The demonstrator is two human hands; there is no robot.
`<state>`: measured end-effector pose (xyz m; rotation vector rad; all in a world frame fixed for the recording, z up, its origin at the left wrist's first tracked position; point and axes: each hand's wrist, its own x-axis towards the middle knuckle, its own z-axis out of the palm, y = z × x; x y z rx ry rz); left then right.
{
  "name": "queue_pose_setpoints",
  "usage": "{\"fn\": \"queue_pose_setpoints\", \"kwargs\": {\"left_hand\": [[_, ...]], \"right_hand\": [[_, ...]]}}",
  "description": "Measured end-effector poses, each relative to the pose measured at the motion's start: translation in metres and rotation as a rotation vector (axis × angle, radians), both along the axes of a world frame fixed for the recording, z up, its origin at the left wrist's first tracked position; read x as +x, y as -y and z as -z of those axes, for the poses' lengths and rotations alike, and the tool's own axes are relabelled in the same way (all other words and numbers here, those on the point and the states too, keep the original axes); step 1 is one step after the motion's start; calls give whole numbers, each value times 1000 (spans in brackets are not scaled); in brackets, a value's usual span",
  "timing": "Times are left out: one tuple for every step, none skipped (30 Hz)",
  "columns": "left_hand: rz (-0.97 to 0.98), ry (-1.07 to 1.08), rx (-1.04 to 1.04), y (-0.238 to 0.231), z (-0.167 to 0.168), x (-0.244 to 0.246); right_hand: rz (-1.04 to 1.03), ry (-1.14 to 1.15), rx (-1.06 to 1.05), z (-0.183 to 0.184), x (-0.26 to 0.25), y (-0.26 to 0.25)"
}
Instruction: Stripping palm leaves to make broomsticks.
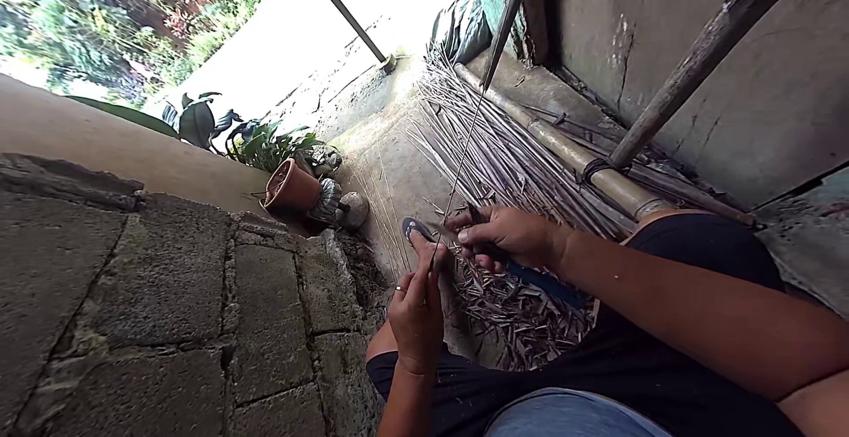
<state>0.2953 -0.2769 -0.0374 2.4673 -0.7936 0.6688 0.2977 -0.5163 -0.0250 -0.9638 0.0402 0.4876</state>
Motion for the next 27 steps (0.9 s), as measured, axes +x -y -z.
{"fn": "queue_pose_setpoints", "kwargs": {"left_hand": [[-6, 45, 20, 1, 0, 1], [-5, 74, 28, 1, 0, 2], [-2, 92, 31, 1, 0, 3], [-4, 101, 36, 1, 0, 3], [-9, 106, 41, 1, -1, 3], [-13, 106, 45, 1, -1, 3], [-18, 107, 48, 0, -1, 3], [-23, 108, 52, 0, -1, 3], [-29, 109, 55, 0, 0, 3], [-31, 109, 57, 1, 1, 3], [-28, 106, 57, 2, 1, 3], [-23, 106, 54, 2, 2, 3], [-17, 111, 48, 3, 2, 4], [-12, 117, 40, 4, 1, 4], [-12, 119, 33, 5, 0, 5], [-15, 107, 25, 4, -2, 5], [-14, 67, 3, 3, -4, 4], [1, -7, -51, 2, -5, 3], [27, -122, -125, 2, -7, 2], [64, -256, -214, 2, -10, 1], [103, -389, -300, 3, -13, 0], [138, -518, -377, 5, -16, 0], [157, -634, -444, 6, -19, 0], [171, -734, -505, 6, -21, 0], [187, -814, -558, 5, -22, 0], [200, -880, -609, 4, -24, 0], [214, -940, -662, 4, -25, -1]], "right_hand": [[-45, 1, -12, 1, -3, -5], [-69, -4, -14, 0, -6, -10], [-69, -9, -16, -1, -7, -13], [-45, -13, -14, -2, -7, -12], [-5, -20, -5, -3, -5, -9], [46, -35, 9, -4, -2, -4], [100, -56, 21, -5, 2, 0], [144, -75, 31, -4, 5, 4], [170, -83, 38, -3, 7, 6], [173, -81, 33, -2, 7, 5], [143, -68, 14, -2, 4, 2], [77, -53, -5, -1, 0, -3], [14, -40, -18, -1, -4, -9], [-23, -30, -18, -1, -7, -13], [-21, -25, -11, -2, -8, -15], [12, -20, -4, -4, -6, -14], [75, -22, 0, -5, -3, -9], [141, -30, 7, -5, 2, -3], [191, -36, 14, -3, 6, 3], [209, -37, 18, -2, 9, 7], [183, -25, 10, -1, 8, 8], [118, 3, -8, -1, 5, 6], [34, 32, -23, 0, 1, 2], [-44, 58, -31, 2, -2, -4], [-99, 78, -28, 4, -4, -8], [-120, 92, -20, 5, -4, -10], [-114, 101, -13, 5, -4, -9]]}}
